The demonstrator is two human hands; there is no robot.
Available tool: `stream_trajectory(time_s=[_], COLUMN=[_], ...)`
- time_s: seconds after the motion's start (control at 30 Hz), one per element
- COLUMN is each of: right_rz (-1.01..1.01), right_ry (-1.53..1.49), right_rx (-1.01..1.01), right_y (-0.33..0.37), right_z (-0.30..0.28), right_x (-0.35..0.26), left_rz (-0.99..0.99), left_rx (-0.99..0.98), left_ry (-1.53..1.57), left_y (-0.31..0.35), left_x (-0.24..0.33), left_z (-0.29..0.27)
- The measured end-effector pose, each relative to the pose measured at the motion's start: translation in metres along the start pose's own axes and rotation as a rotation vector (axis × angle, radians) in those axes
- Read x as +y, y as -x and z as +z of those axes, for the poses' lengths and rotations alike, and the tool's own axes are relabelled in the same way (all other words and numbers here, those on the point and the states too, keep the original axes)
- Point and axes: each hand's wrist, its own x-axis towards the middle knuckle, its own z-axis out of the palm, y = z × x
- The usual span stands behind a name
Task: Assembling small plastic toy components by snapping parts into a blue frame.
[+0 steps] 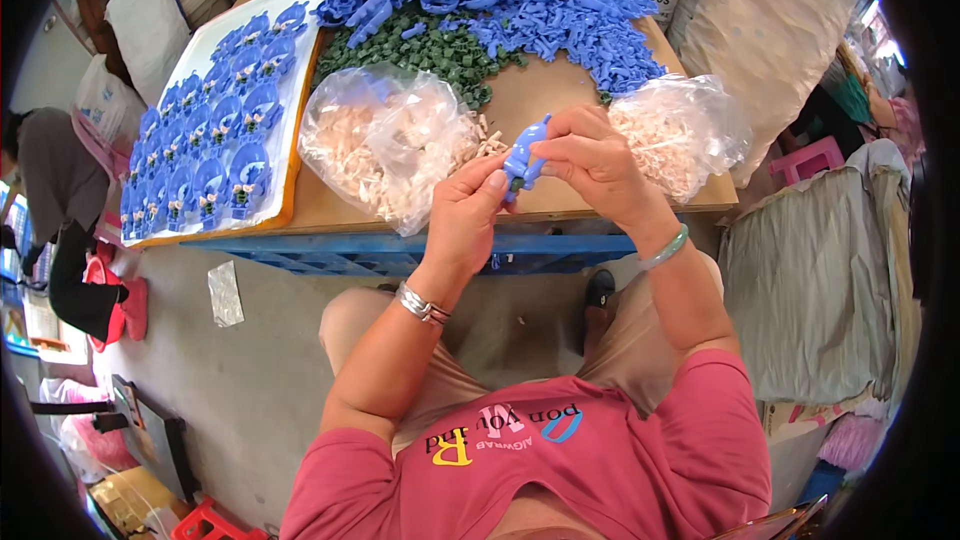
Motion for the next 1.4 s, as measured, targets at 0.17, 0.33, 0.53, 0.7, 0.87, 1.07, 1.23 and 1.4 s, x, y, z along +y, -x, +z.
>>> stream_trajectory(time_s=[0.17, 0.33, 0.53, 0.7, 0.87, 1.07, 1.23, 1.4], right_rz=[0.072, 0.266, 0.435, 0.694, 0.919, 1.024, 0.949, 1.022], right_ry=[-0.088, -0.224, 0.422, 0.906, 0.910, 0.803, -0.120, -0.903], right_rx=[-0.155, 0.003, 0.200, -0.231, -0.241, -0.078, 0.343, 0.296], right_y=[0.005, 0.000, 0.013, -0.009, -0.019, -0.012, -0.010, 0.014], right_z=[0.001, -0.002, -0.036, -0.024, -0.014, -0.022, -0.039, -0.006], right_x=[0.010, 0.020, 0.111, 0.131, 0.149, 0.178, 0.141, 0.041], left_rz=[-0.074, -0.147, -0.312, -0.286, -0.257, -0.218, -0.220, -0.188], left_rx=[0.074, 0.095, 0.132, 0.150, 0.190, 0.119, 0.198, 0.217], left_ry=[0.033, 0.199, 0.469, 0.507, 0.525, 0.536, 0.541, 0.588], left_y=[0.004, 0.000, -0.009, -0.014, -0.014, -0.015, -0.013, -0.011], left_x=[-0.012, -0.009, -0.013, -0.013, -0.011, -0.014, -0.008, -0.009], left_z=[-0.002, -0.008, -0.014, -0.016, -0.014, -0.019, -0.015, -0.008])
